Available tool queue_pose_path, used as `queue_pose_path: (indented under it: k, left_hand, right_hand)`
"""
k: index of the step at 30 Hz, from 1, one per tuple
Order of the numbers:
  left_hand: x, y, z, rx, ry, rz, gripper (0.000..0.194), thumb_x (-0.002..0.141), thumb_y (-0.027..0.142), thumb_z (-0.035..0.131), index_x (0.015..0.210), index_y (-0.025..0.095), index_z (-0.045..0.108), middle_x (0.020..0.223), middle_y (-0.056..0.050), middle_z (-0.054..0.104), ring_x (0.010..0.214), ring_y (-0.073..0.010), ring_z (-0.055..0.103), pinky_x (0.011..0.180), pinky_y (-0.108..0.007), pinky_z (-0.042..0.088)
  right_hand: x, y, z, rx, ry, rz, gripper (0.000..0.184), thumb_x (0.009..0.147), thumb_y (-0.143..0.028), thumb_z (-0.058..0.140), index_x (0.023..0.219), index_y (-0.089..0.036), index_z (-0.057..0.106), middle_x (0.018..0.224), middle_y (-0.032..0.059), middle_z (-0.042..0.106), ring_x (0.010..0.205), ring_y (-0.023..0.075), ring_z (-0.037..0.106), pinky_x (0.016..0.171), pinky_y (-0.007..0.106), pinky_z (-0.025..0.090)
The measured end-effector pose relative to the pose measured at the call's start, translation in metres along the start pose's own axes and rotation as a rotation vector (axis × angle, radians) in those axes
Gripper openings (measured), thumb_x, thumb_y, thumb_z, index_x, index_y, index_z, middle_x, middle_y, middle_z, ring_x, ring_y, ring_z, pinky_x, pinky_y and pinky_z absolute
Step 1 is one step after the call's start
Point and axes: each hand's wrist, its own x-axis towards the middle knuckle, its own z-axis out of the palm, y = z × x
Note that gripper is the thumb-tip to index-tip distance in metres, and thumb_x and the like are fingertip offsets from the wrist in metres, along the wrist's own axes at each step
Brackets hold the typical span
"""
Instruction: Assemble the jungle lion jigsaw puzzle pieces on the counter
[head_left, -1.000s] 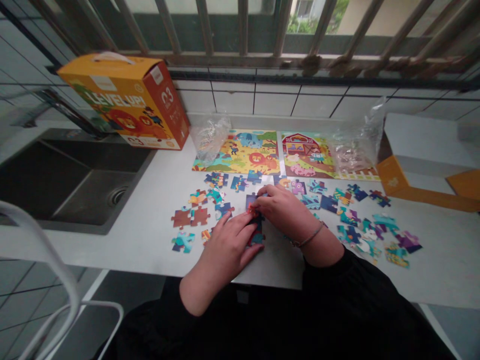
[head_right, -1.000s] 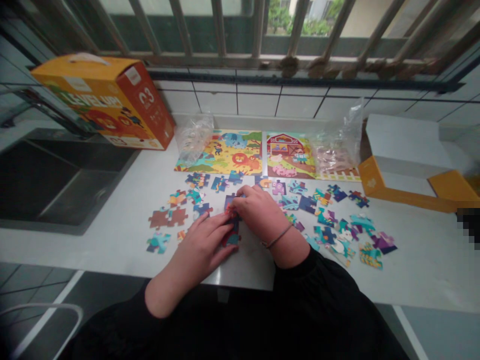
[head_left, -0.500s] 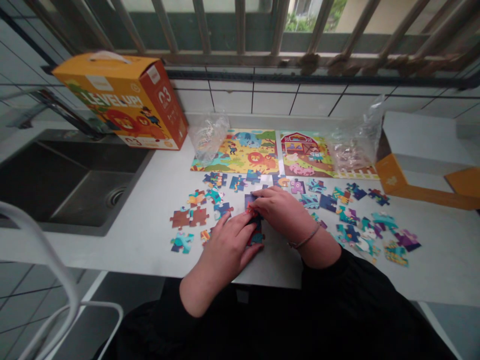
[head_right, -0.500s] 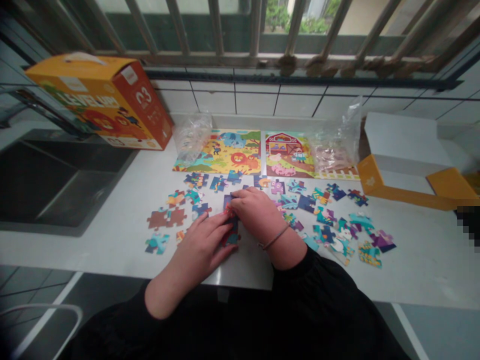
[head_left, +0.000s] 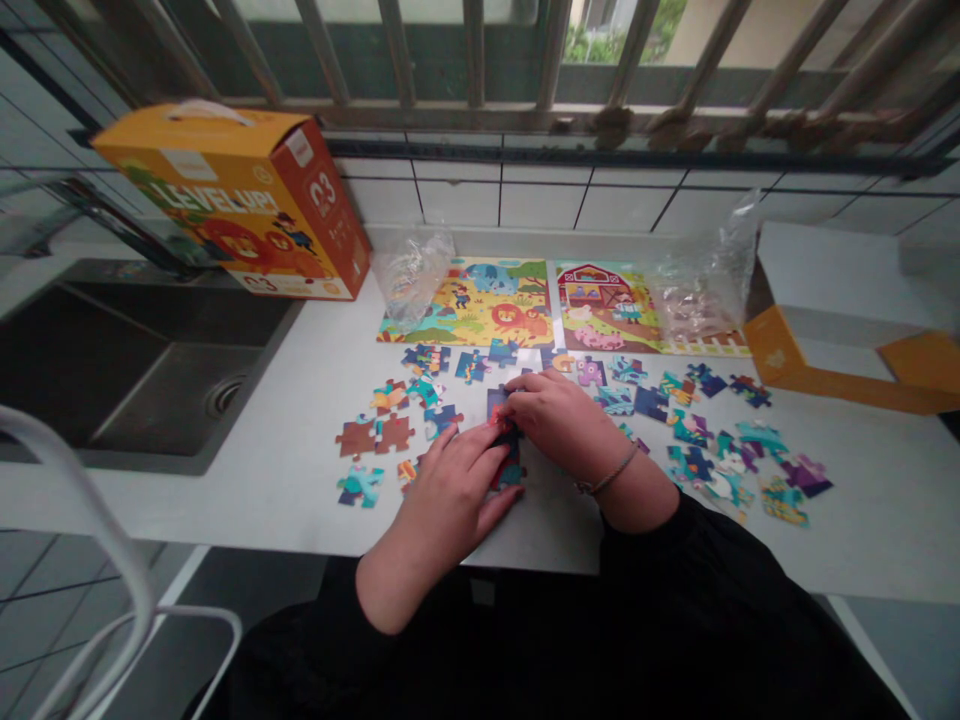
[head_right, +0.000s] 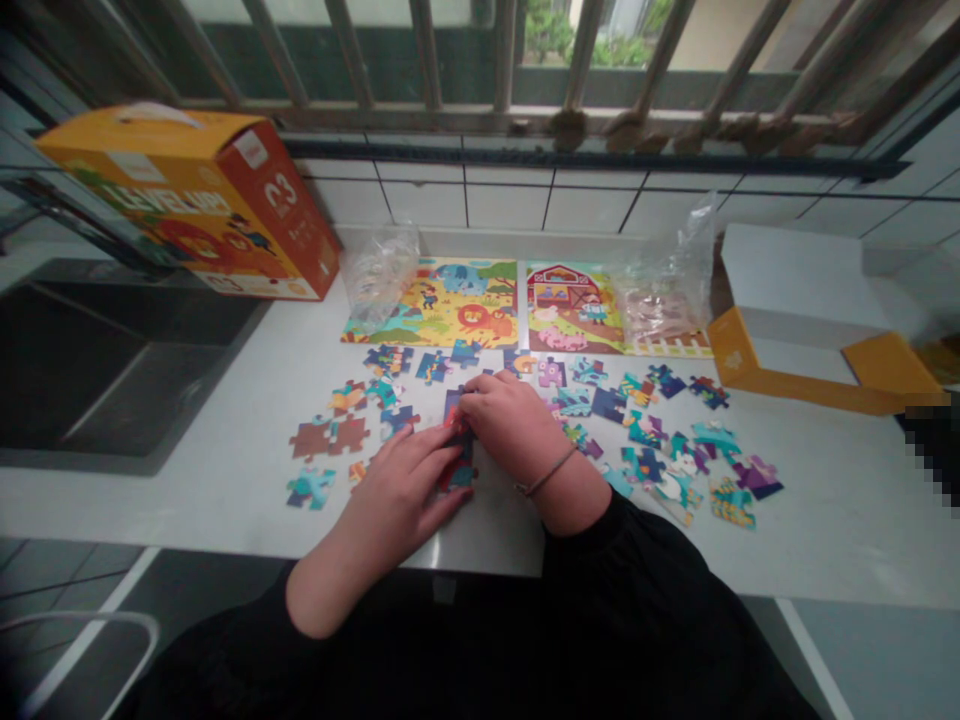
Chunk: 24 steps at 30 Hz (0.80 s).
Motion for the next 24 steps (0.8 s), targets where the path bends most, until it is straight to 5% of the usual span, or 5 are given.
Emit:
queue_pose_path:
  k: [10, 16, 19, 24]
  left_hand:
    - [0.001, 0.002, -0.001, 0.037, -0.019, -0.03, 0.039, 0.102, 0.036, 0.073, 0.137, 0.019, 0.067, 0.167, -0.019, 0.055, 0.153, -0.0378, 0.055, 0.131, -0.066, 0.042]
    - [0.0, 0.001, 0.001, 0.064, -0.007, -0.043, 0.037, 0.104, 0.039, 0.069, 0.135, 0.019, 0.067, 0.164, -0.019, 0.06, 0.151, -0.0398, 0.057, 0.129, -0.069, 0.042]
    - [-0.001, 0.0, 0.003, 0.075, 0.01, -0.063, 0.036, 0.106, 0.038, 0.067, 0.136, 0.018, 0.066, 0.163, -0.021, 0.059, 0.15, -0.0403, 0.057, 0.127, -0.07, 0.044]
    - [0.0, -0.002, 0.005, 0.072, 0.038, -0.074, 0.034, 0.107, 0.036, 0.065, 0.135, 0.018, 0.068, 0.163, -0.022, 0.058, 0.15, -0.0403, 0.056, 0.127, -0.069, 0.044]
  right_hand:
    - [0.0, -0.002, -0.008, 0.011, 0.094, 0.046, 0.025, 0.103, -0.012, 0.061, 0.107, -0.022, 0.083, 0.121, 0.011, 0.078, 0.108, 0.0271, 0.067, 0.099, 0.04, 0.053]
    - [-0.038, 0.048, -0.044, -0.138, 0.4, 0.457, 0.022, 0.096, -0.022, 0.061, 0.109, -0.017, 0.078, 0.113, 0.0162, 0.079, 0.105, 0.0331, 0.07, 0.097, 0.046, 0.054]
    - [-0.067, 0.072, -0.051, -0.159, 0.362, 0.665, 0.022, 0.096, -0.03, 0.061, 0.102, -0.019, 0.079, 0.103, 0.0153, 0.08, 0.094, 0.0323, 0.072, 0.089, 0.045, 0.055]
    - [-0.096, 0.077, -0.043, -0.098, 0.151, 0.427, 0.032, 0.094, -0.033, 0.068, 0.121, -0.02, 0.079, 0.123, 0.0137, 0.082, 0.114, 0.0347, 0.074, 0.104, 0.05, 0.055]
